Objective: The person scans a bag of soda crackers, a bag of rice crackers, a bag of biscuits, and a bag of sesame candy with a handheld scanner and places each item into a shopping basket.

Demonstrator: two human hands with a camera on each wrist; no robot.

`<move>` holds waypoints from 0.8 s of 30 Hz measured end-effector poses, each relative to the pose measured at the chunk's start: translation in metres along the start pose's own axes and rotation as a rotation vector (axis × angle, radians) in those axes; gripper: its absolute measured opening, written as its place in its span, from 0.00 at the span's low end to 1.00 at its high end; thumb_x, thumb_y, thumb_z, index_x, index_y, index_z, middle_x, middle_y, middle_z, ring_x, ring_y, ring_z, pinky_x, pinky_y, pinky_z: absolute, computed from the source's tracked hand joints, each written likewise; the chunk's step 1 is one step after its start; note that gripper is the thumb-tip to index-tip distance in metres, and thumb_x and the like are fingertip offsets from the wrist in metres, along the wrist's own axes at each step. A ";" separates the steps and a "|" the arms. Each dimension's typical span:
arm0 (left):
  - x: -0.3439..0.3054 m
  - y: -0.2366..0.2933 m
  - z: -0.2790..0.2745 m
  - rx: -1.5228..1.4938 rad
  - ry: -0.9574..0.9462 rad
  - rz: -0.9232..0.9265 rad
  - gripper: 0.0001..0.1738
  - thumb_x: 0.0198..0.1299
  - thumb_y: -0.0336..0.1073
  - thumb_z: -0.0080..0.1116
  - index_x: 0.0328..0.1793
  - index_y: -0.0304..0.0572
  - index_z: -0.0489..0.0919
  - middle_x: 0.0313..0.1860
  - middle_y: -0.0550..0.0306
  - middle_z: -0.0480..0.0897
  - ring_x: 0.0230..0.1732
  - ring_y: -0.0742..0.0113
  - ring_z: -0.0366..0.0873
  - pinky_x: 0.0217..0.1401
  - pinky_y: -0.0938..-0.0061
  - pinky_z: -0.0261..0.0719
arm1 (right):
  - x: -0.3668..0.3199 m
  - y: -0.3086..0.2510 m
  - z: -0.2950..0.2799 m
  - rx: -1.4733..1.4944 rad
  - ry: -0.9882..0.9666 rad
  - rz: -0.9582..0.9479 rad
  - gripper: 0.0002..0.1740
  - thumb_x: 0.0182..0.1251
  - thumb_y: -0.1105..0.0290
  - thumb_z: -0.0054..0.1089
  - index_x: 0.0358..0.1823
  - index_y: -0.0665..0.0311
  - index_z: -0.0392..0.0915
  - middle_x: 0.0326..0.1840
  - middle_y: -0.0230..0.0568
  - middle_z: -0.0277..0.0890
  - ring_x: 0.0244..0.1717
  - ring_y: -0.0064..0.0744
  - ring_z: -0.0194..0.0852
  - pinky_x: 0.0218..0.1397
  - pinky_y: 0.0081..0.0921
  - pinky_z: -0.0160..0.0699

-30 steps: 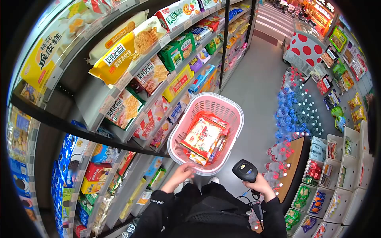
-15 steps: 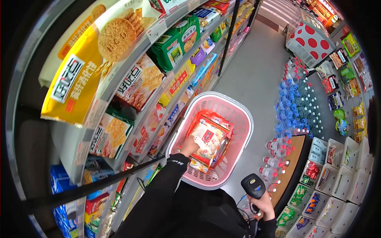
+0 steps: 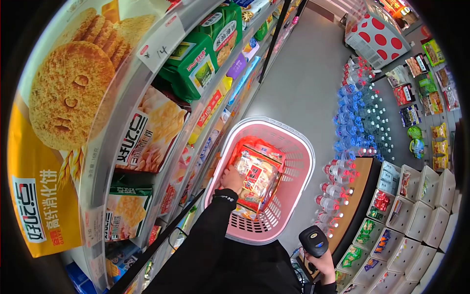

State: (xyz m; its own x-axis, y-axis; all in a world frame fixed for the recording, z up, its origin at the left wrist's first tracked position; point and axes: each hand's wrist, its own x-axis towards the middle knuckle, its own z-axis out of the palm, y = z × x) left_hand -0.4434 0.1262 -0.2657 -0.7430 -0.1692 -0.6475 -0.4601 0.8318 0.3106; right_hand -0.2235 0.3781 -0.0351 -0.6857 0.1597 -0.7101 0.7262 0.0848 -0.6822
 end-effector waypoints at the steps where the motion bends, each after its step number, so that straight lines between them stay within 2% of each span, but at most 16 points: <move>1: -0.001 0.001 -0.003 -0.007 0.001 0.001 0.37 0.42 0.51 0.60 0.53 0.39 0.59 0.49 0.42 0.67 0.51 0.47 0.66 0.50 0.57 0.63 | 0.000 -0.004 0.000 -0.006 0.001 -0.004 0.16 0.40 0.81 0.58 0.36 0.66 0.72 0.30 0.30 0.73 0.33 0.18 0.68 0.38 0.18 0.67; 3: -0.005 0.000 -0.009 -0.040 -0.017 0.009 0.42 0.36 0.53 0.64 0.54 0.40 0.59 0.49 0.45 0.67 0.50 0.48 0.67 0.48 0.57 0.65 | 0.001 -0.011 0.001 -0.049 -0.008 -0.007 0.16 0.40 0.81 0.58 0.36 0.66 0.72 0.30 0.30 0.73 0.32 0.18 0.68 0.37 0.18 0.68; 4: -0.009 0.001 -0.011 -0.085 0.019 0.008 0.40 0.31 0.53 0.66 0.50 0.38 0.65 0.45 0.44 0.71 0.48 0.49 0.69 0.48 0.59 0.66 | 0.002 -0.017 0.001 -0.056 -0.011 -0.016 0.16 0.40 0.81 0.58 0.36 0.66 0.72 0.30 0.30 0.73 0.32 0.18 0.68 0.37 0.18 0.68; 5: -0.008 -0.001 -0.012 -0.094 0.026 0.007 0.40 0.31 0.53 0.66 0.50 0.38 0.65 0.45 0.44 0.71 0.48 0.49 0.69 0.48 0.59 0.66 | 0.002 -0.022 0.002 -0.072 -0.002 -0.024 0.15 0.40 0.81 0.58 0.35 0.66 0.72 0.29 0.30 0.73 0.31 0.18 0.68 0.36 0.18 0.68; 7: 0.000 -0.011 -0.010 -0.335 -0.312 0.155 0.34 0.31 0.52 0.65 0.42 0.35 0.72 0.39 0.41 0.75 0.46 0.49 0.69 0.48 0.62 0.66 | 0.003 -0.026 0.002 -0.092 -0.001 -0.042 0.15 0.40 0.81 0.58 0.34 0.66 0.72 0.29 0.30 0.73 0.30 0.18 0.68 0.36 0.18 0.68; 8: -0.006 -0.012 -0.003 -0.270 -0.086 0.259 0.30 0.32 0.49 0.65 0.37 0.32 0.75 0.35 0.40 0.76 0.43 0.50 0.71 0.46 0.64 0.68 | 0.005 -0.024 0.001 -0.106 -0.013 -0.055 0.15 0.40 0.81 0.58 0.34 0.66 0.72 0.29 0.30 0.73 0.30 0.18 0.68 0.35 0.18 0.68; 11: -0.029 -0.007 -0.016 -0.346 0.063 0.351 0.29 0.32 0.47 0.66 0.37 0.30 0.73 0.35 0.41 0.77 0.40 0.51 0.74 0.42 0.64 0.70 | 0.007 -0.025 -0.001 -0.118 -0.026 -0.116 0.15 0.40 0.81 0.58 0.34 0.66 0.73 0.28 0.30 0.73 0.30 0.18 0.68 0.35 0.19 0.68; 12: -0.039 -0.006 -0.020 -0.501 0.070 0.344 0.28 0.33 0.44 0.67 0.37 0.30 0.72 0.34 0.42 0.77 0.36 0.52 0.75 0.39 0.66 0.71 | 0.006 -0.025 -0.001 -0.109 -0.019 -0.142 0.15 0.39 0.81 0.59 0.33 0.66 0.73 0.28 0.30 0.73 0.30 0.18 0.68 0.35 0.19 0.68; 15: -0.066 -0.004 -0.036 -0.554 0.143 0.427 0.27 0.34 0.44 0.67 0.35 0.31 0.71 0.34 0.41 0.76 0.37 0.52 0.75 0.39 0.66 0.71 | 0.004 -0.027 -0.006 -0.142 -0.024 -0.272 0.15 0.39 0.80 0.59 0.34 0.66 0.73 0.28 0.29 0.73 0.31 0.18 0.68 0.36 0.19 0.68; 16: -0.070 -0.006 -0.040 -0.578 0.131 0.449 0.27 0.34 0.42 0.69 0.37 0.31 0.72 0.34 0.45 0.77 0.38 0.60 0.76 0.39 0.71 0.72 | 0.002 -0.026 -0.013 -0.176 -0.059 -0.264 0.19 0.39 0.80 0.61 0.37 0.66 0.71 0.32 0.30 0.72 0.34 0.19 0.68 0.39 0.19 0.68; 17: -0.077 -0.008 -0.046 -0.570 0.153 0.461 0.27 0.34 0.42 0.69 0.37 0.31 0.72 0.34 0.45 0.77 0.38 0.60 0.76 0.39 0.71 0.72 | 0.001 -0.025 -0.019 -0.206 -0.091 -0.256 0.22 0.39 0.80 0.62 0.41 0.65 0.69 0.35 0.30 0.72 0.37 0.19 0.67 0.43 0.20 0.67; 19: -0.107 -0.006 -0.070 -0.906 -0.043 0.516 0.27 0.36 0.37 0.69 0.43 0.32 0.71 0.37 0.51 0.78 0.40 0.67 0.76 0.41 0.75 0.72 | -0.005 -0.025 -0.030 -0.195 -0.129 -0.338 0.24 0.38 0.80 0.63 0.42 0.66 0.69 0.35 0.31 0.72 0.37 0.20 0.68 0.43 0.20 0.67; 20: -0.125 -0.005 -0.085 -1.093 -0.157 0.561 0.30 0.39 0.31 0.67 0.51 0.34 0.67 0.42 0.56 0.76 0.43 0.71 0.74 0.46 0.76 0.71 | -0.008 -0.021 -0.037 -0.170 -0.124 -0.365 0.25 0.37 0.80 0.63 0.43 0.66 0.68 0.36 0.31 0.72 0.37 0.20 0.68 0.43 0.20 0.68; 21: -0.161 0.005 -0.115 -1.211 -0.282 0.539 0.31 0.42 0.28 0.64 0.55 0.34 0.64 0.45 0.56 0.75 0.45 0.70 0.73 0.49 0.75 0.70 | -0.013 -0.020 -0.043 -0.146 -0.120 -0.390 0.27 0.35 0.79 0.62 0.44 0.66 0.68 0.37 0.32 0.72 0.38 0.20 0.69 0.43 0.20 0.68; 23: -0.172 -0.011 -0.120 -1.427 -0.494 0.582 0.34 0.43 0.27 0.62 0.58 0.36 0.61 0.50 0.54 0.72 0.50 0.66 0.71 0.53 0.70 0.70 | -0.016 -0.016 -0.060 -0.169 -0.235 -0.458 0.31 0.34 0.79 0.63 0.47 0.68 0.66 0.39 0.33 0.71 0.40 0.21 0.68 0.45 0.21 0.67; 24: -0.182 -0.018 -0.121 -1.521 -0.566 0.682 0.35 0.44 0.32 0.64 0.59 0.39 0.60 0.51 0.55 0.71 0.51 0.65 0.71 0.54 0.68 0.69 | -0.026 -0.026 -0.058 -0.149 -0.234 -0.482 0.31 0.35 0.79 0.63 0.47 0.68 0.66 0.39 0.33 0.72 0.40 0.21 0.68 0.45 0.21 0.67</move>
State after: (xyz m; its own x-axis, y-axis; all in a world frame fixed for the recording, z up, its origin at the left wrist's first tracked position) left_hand -0.3591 0.0779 -0.0690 -0.8859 0.4297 -0.1748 -0.4171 -0.5731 0.7054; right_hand -0.2221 0.4283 0.0114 -0.9221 -0.1529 -0.3554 0.3153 0.2355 -0.9193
